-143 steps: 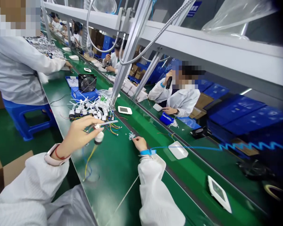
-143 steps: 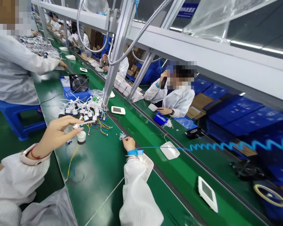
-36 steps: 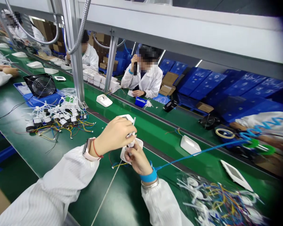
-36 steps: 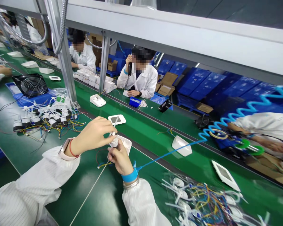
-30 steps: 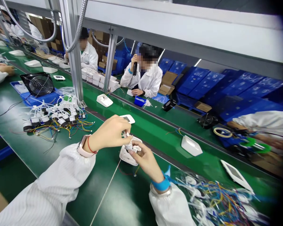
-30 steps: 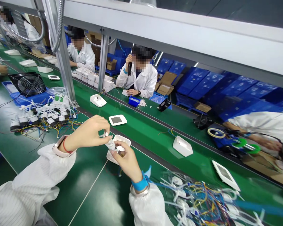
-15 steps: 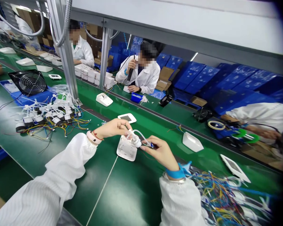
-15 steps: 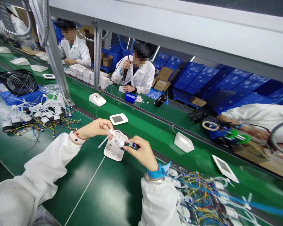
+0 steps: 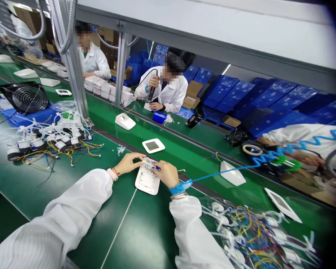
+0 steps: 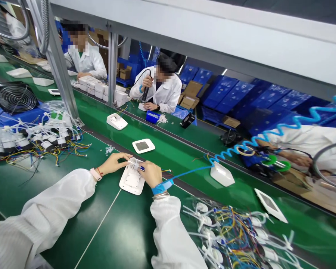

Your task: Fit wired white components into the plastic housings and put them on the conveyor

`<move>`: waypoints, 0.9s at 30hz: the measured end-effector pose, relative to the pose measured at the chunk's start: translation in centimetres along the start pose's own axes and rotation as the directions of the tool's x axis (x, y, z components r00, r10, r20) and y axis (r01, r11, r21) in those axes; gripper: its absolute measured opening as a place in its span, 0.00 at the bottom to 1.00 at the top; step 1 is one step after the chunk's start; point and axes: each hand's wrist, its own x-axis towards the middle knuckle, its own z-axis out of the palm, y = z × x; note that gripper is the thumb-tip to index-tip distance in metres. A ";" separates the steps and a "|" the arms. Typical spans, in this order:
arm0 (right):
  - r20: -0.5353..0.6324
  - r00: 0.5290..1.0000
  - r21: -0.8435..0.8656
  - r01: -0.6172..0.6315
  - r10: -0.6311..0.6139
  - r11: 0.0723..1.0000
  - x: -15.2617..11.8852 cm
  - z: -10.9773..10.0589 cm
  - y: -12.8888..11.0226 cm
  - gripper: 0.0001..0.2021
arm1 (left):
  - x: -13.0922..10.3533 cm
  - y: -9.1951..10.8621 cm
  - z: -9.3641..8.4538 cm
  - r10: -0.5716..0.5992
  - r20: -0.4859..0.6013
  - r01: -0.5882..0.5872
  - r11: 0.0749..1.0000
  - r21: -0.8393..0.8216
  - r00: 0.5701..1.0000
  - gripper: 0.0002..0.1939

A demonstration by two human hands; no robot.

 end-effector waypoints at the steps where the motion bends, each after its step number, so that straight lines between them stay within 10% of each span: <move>1: 0.014 1.000 -0.008 0.000 0.000 1.000 0.1 0.1 0.0 0.10 | 0.0 -0.1 0.0 0.002 0.009 -0.002 1.000 0.009 1.000 0.07; 10: 0.053 0.999 0.008 -0.010 0.009 1.000 -0.2 0.2 -0.3 0.13 | -0.1 -0.3 -0.1 0.040 0.080 -0.048 0.994 0.095 0.996 0.07; 17: -0.336 0.927 0.100 0.213 -0.168 0.972 -0.3 0.7 -1.1 0.08 | -0.1 -0.6 -0.3 0.065 0.107 -0.081 0.986 0.145 0.992 0.07; 27: -0.271 0.918 0.271 0.360 -0.288 0.893 0.9 3.1 -1.6 0.07 | 0.3 -1.2 -1.1 0.082 0.220 -0.124 0.976 0.182 0.972 0.12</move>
